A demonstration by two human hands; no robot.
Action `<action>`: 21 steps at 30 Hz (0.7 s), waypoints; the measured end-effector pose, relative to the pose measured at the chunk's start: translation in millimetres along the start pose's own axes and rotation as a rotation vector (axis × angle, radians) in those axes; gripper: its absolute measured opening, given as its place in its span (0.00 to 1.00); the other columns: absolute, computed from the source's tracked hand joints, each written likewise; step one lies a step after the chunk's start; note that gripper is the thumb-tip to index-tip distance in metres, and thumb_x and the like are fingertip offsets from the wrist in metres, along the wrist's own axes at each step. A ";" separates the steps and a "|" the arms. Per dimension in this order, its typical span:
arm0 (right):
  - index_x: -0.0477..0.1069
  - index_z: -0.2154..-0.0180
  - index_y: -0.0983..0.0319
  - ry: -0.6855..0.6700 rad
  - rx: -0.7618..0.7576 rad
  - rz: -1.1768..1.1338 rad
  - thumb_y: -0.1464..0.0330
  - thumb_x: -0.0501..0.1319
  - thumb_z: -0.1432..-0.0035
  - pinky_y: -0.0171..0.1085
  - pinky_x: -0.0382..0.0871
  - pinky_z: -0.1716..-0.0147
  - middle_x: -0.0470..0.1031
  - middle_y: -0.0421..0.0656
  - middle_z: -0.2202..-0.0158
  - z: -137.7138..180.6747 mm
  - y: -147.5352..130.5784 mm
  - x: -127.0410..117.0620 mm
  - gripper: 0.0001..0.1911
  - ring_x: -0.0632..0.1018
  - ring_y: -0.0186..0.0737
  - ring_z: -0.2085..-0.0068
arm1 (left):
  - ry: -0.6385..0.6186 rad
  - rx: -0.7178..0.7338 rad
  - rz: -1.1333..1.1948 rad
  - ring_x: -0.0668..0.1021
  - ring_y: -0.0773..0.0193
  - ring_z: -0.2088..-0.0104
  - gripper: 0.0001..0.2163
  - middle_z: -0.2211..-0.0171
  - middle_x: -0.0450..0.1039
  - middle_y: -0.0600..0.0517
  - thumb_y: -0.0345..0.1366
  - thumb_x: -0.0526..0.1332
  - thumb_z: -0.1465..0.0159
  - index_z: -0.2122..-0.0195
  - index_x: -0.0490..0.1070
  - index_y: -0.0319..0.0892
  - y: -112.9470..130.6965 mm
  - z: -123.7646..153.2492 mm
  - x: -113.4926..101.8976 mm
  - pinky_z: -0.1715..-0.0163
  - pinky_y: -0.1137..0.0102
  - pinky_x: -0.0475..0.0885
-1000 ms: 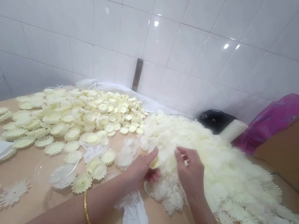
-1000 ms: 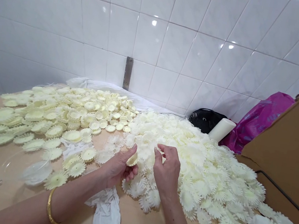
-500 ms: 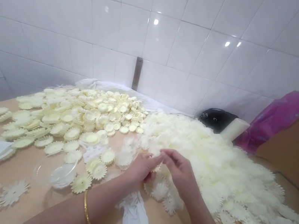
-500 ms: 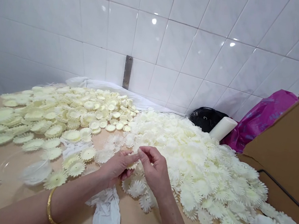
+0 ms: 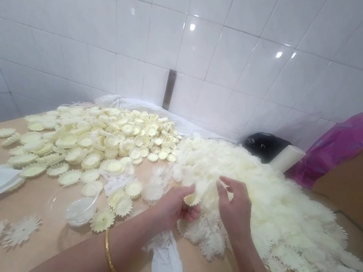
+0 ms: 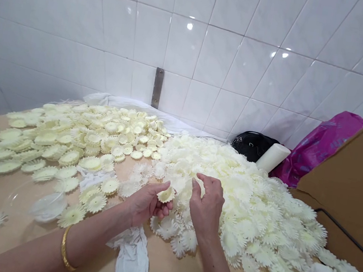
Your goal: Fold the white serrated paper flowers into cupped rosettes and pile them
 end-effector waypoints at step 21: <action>0.70 0.71 0.63 -0.461 0.169 -0.467 0.61 0.56 0.48 0.37 0.65 0.67 0.73 0.42 0.73 18.0 -20.7 39.2 0.12 0.72 0.40 0.69 | 0.146 0.104 -0.157 0.60 0.75 0.89 0.24 0.87 0.58 0.58 0.60 0.57 0.56 0.78 0.62 0.39 7.5 2.9 -9.5 0.88 0.77 0.50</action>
Point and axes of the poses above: each hand's wrist, its own z-axis away from the middle knuckle, its own x-axis out of the palm, y = z × x, the point moved 9 cm from there along -z, towards the middle knuckle
